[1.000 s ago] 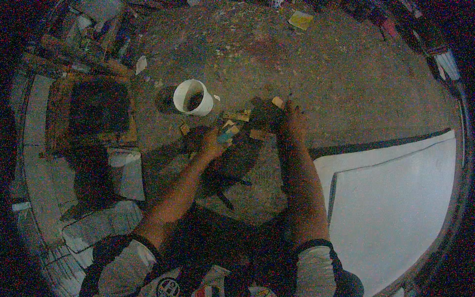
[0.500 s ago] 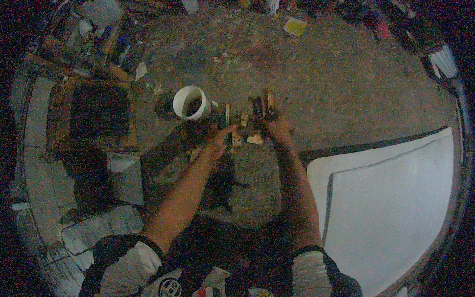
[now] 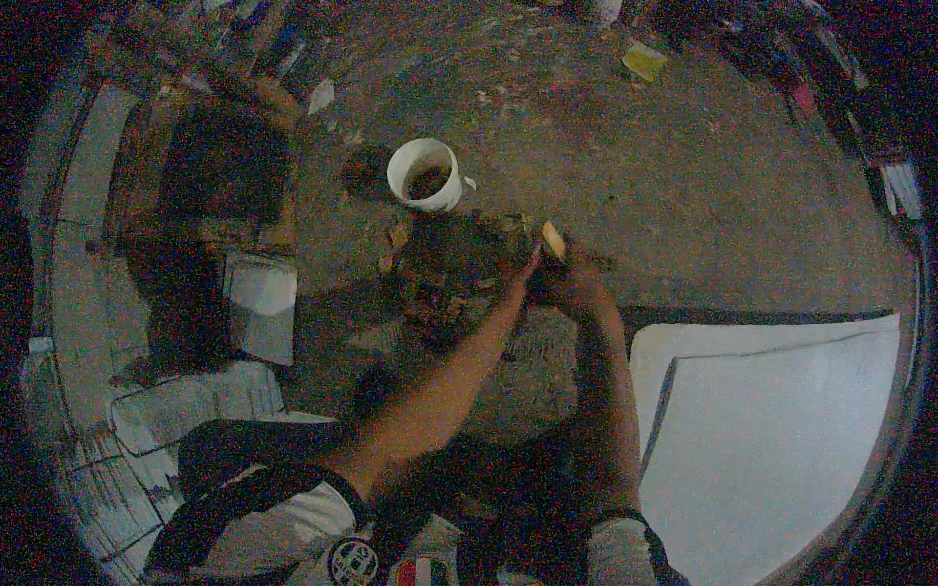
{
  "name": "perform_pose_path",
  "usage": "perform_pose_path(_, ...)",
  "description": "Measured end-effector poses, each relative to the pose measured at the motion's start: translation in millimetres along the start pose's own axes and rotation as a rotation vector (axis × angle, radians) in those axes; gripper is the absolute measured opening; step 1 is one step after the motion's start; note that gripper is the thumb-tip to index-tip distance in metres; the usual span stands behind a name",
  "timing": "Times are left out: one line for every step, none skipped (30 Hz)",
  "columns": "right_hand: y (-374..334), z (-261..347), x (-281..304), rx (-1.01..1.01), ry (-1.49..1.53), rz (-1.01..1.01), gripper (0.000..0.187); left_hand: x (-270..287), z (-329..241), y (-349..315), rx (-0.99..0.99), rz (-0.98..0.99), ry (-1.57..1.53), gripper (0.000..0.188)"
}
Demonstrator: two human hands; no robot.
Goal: The person sits on the floor and assembles small wooden blocks into a structure. They use pliers to adjust or secure the pieces and occasionally dip the wood into a white bucket containing a liquid. The person handles the blocks one by one, fitting them together to form a larger unit.
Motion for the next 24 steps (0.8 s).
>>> perform_pose_path(-1.8, -11.1, -12.4, 0.048, -0.104, 0.036, 0.077, 5.5, 11.2, 4.0, -0.048, 0.052, -0.137, 0.077)
perform_pose_path(-7.1, -30.7, -19.8, 0.077, -0.209, 0.059, 0.076, 1.2, 26.3, -0.6, -0.064, 0.03, -0.056, 0.075)
perform_pose_path(-15.5, -34.8, -31.1, 0.023, -0.294, 0.101, 0.075, -0.4, 38.9, -3.3, -0.071, 0.016, 0.004, 0.074)
perform_pose_path(-22.6, -23.0, -44.0, 0.008, -0.338, 0.149, 0.072, 10.1, 48.7, -0.8, -0.09, 0.001, 0.032, 0.073)
perform_pose_path(-27.5, -5.2, -52.8, -0.01, -0.343, 0.194, 0.07, 20.3, 62.9, 4.6, -0.075, 0.018, -0.003, 0.072)
perform_pose_path(-30.9, 28.9, -62.4, -0.005, -0.258, 0.242, 0.067, 42.8, 73.2, 13.7, -0.079, 0.028, -0.049, 0.072)
perform_pose_path(-37.7, 74.1, -67.8, 0.012, -0.126, 0.285, 0.065, 74.2, 83.4, 25.9, -0.089, 0.052, -0.115, 0.071)
perform_pose_path(-42.5, 127.0, -78.1, 0.05, 0.024, 0.345, 0.063, 130.2, 89.1, 40.6, -0.129, 0.035, -0.211, 0.07)
perform_pose_path(-47.2, 162.3, -84.1, 0.077, 0.148, 0.365, 0.061, 190.2, 90.6, 48.1, -0.152, 0.041, -0.307, 0.069)
perform_pose_path(-47.3, 171.2, -79.7, 0.054, 0.259, 0.339, 0.059, 201.0, 74.5, 39.2, -0.136, -0.018, -0.349, 0.068)
perform_pose_path(-39.9, 148.5, -73.8, 0.006, 0.347, 0.248, 0.058, 188.7, 50.2, 20.1, -0.071, -0.148, -0.375, 0.067)
perform_pose_path(-32.5, 125.1, -69.4, -0.035, 0.434, 0.156, 0.058, 176.9, 28.5, -0.7, 0.004, -0.259, -0.405, 0.066)
perform_pose_path(-13.3, 93.3, -83.9, -0.043, 0.44, 0.108, 0.057, 177.1, 2.9, -20.2, 0.026, -0.347, -0.433, 0.065)
perform_pose_path(-0.6, 78.0, -105.7, -0.019, 0.322, 0.083, 0.057, 185.4, -18.7, -33.4, -0.011, -0.345, -0.475, 0.065)
perform_pose_path(11.8, 70.5, -128.2, 0.016, 0.206, 0.066, 0.058, 198.9, -37.2, -48.6, -0.064, -0.346, -0.536, 0.064)
perform_pose_path(19.3, 76.9, -152.1, 0.068, -0.043, 0.039, 0.058, 216.4, -50.0, -54.6, -0.156, -0.335, -0.612, 0.064)
perform_pose_path(21.6, 83.3, -168.7, 0.108, -0.295, 0.012, 0.059, 214.6, -65.8, -63.9, -0.144, -0.128, -0.632, 0.065)
perform_pose_path(15.5, 97.3, -179.2, 0.177, -0.322, 0.046, 0.058, 209.5, -84.7, -78.6, -0.132, 0.075, -0.651, 0.066)
perform_pose_path(2.7, 119.4, -181.9, 0.252, -0.348, 0.077, 0.058, 210.4, -93.5, -88.3, -0.154, 0.194, -0.68, 0.067)
perform_pose_path(-1.0, 126.7, -188.5, 0.264, -0.374, 0.093, 0.058, 210.7, -101.1, -98.7, -0.169, 0.313, -0.701, 0.068)
perform_pose_path(-4.2, 134.6, -191.5, 0.274, -0.402, 0.101, 0.057, 213.8, -103.1, -103.5, -0.211, 0.354, -0.731, 0.07)
perform_pose_path(-2.1, 129.9, -199.0, 0.223, -0.429, 0.095, 0.057, 216.1, -104.4, -106.7, -0.251, 0.395, -0.761, 0.071)
perform_pose_path(1.6, 117.3, -202.5, 0.174, -0.413, 0.084, 0.056, 216.6, -101.8, -106.5, -0.194, 0.436, -0.85, 0.072)
perform_pose_path(5.2, 104.9, -209.2, 0.129, -0.394, 0.077, 0.056, 218.7, -102.4, -107.2, -0.223, 0.426, -0.831, 0.072)
Point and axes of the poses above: each hand's wrist, its own y-axis towards the middle knuckle, its own x-axis out of the back of the hand, z = x × y, the point moved 6 cm from there along y, towards the middle knuckle, and after that the axes turned 6 degrees about -z, right-handed, at the moved point
